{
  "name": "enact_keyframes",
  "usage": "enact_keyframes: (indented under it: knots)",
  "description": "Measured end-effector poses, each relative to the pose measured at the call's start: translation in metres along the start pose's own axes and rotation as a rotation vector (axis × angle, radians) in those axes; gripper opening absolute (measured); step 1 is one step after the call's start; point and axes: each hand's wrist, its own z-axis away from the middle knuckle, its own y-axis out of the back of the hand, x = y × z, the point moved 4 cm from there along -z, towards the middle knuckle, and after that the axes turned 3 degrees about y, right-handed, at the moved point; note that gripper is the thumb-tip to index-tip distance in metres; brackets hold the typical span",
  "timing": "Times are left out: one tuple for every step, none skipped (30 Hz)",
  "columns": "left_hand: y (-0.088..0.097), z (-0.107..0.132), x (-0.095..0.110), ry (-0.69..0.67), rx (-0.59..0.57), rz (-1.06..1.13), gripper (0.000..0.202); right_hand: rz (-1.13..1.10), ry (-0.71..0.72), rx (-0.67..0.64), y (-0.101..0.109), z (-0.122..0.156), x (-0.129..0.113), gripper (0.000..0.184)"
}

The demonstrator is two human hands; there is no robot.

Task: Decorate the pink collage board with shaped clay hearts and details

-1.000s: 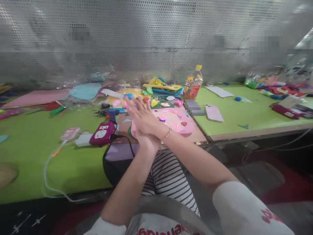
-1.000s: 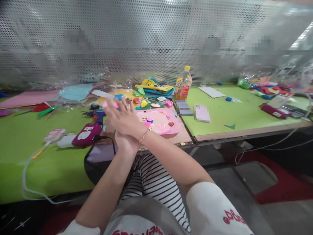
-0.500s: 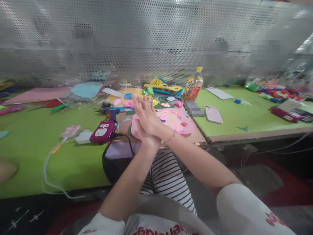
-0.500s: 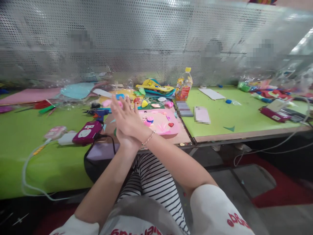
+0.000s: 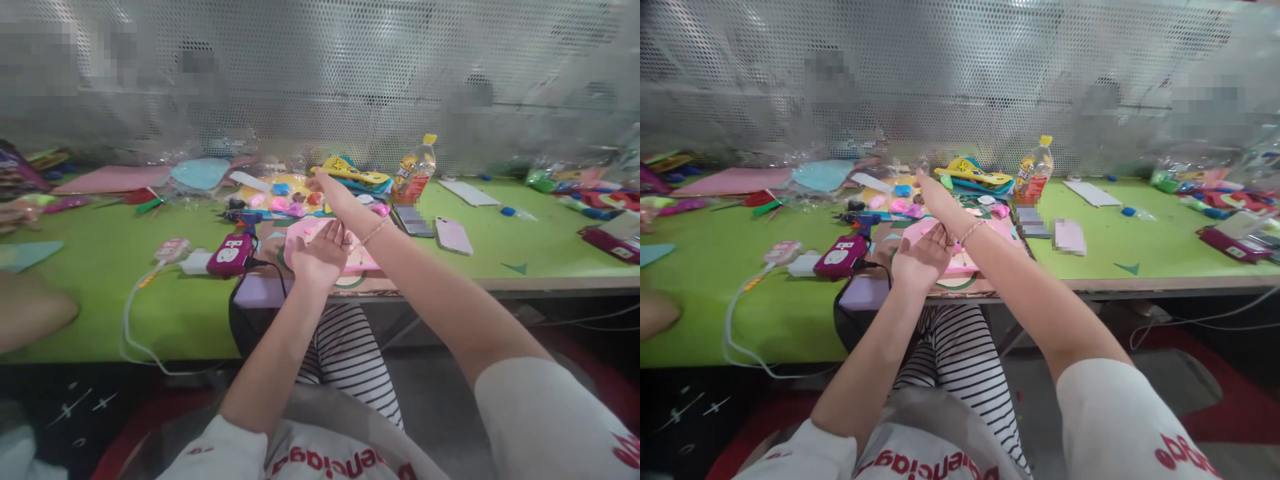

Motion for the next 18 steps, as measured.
enact_keyframes:
  knots:
    - [0.0,-0.001,0.001,0.009,-0.005,0.0,0.057,-0.023,-0.033,0.005,0.005,-0.001,-0.001,0.05]
    - [0.001,-0.002,0.001,0.018,-0.01,-0.005,0.056,-0.041,-0.043,0.013,0.01,-0.001,-0.003,0.045]
    - [0.0,-0.003,0.001,0.027,-0.017,-0.015,0.054,-0.06,-0.057,0.022,0.013,0.0,-0.004,0.042]
    - [0.0,-0.004,0.001,0.033,-0.025,-0.03,0.052,-0.075,-0.075,0.033,0.015,0.0,-0.005,0.041]
    - [-0.001,-0.005,0.0,0.033,-0.033,-0.049,0.049,-0.084,-0.095,0.04,0.015,0.001,-0.006,0.042]
    - [-0.002,-0.007,-0.001,0.028,-0.042,-0.073,0.045,-0.099,-0.115,0.049,0.015,0.002,-0.006,0.044]
    - [-0.002,-0.008,-0.001,0.017,-0.052,-0.104,0.04,-0.133,-0.128,0.072,0.014,0.002,-0.005,0.045]
    - [-0.003,-0.01,0.0,0.002,-0.063,-0.144,0.034,-0.183,-0.132,0.108,0.014,0.002,-0.005,0.045]
    - [-0.003,-0.011,0.0,-0.017,-0.075,-0.191,0.029,-0.239,-0.127,0.152,0.015,0.003,-0.004,0.044]
    - [-0.004,-0.012,0.001,-0.042,-0.087,-0.245,0.024,-0.294,-0.117,0.197,0.016,0.004,-0.004,0.042]
    - [-0.004,-0.013,0.003,-0.075,-0.102,-0.302,0.02,-0.339,-0.105,0.238,0.017,0.004,-0.004,0.04]
    - [-0.004,-0.014,0.005,-0.113,-0.119,-0.36,0.017,-0.368,-0.092,0.269,0.018,0.005,-0.004,0.039]
    - [-0.005,-0.015,0.007,-0.155,-0.138,-0.418,0.015,-0.375,-0.08,0.284,0.019,0.006,-0.004,0.039]
    - [-0.005,-0.015,0.008,-0.198,-0.158,-0.474,0.014,-0.375,-0.071,0.292,0.019,0.006,-0.005,0.039]
    - [-0.005,-0.015,0.01,-0.242,-0.177,-0.529,0.014,-0.387,-0.063,0.311,0.02,0.006,-0.004,0.039]
    - [-0.006,-0.015,0.01,-0.285,-0.193,-0.582,0.014,-0.407,-0.054,0.339,0.021,0.005,-0.004,0.039]
    - [-0.006,-0.015,0.011,-0.328,-0.206,-0.634,0.014,-0.431,-0.047,0.372,0.022,0.005,-0.004,0.04]
    - [-0.007,-0.014,0.012,-0.369,-0.215,-0.684,0.014,-0.456,-0.043,0.407,0.023,0.004,-0.003,0.042]
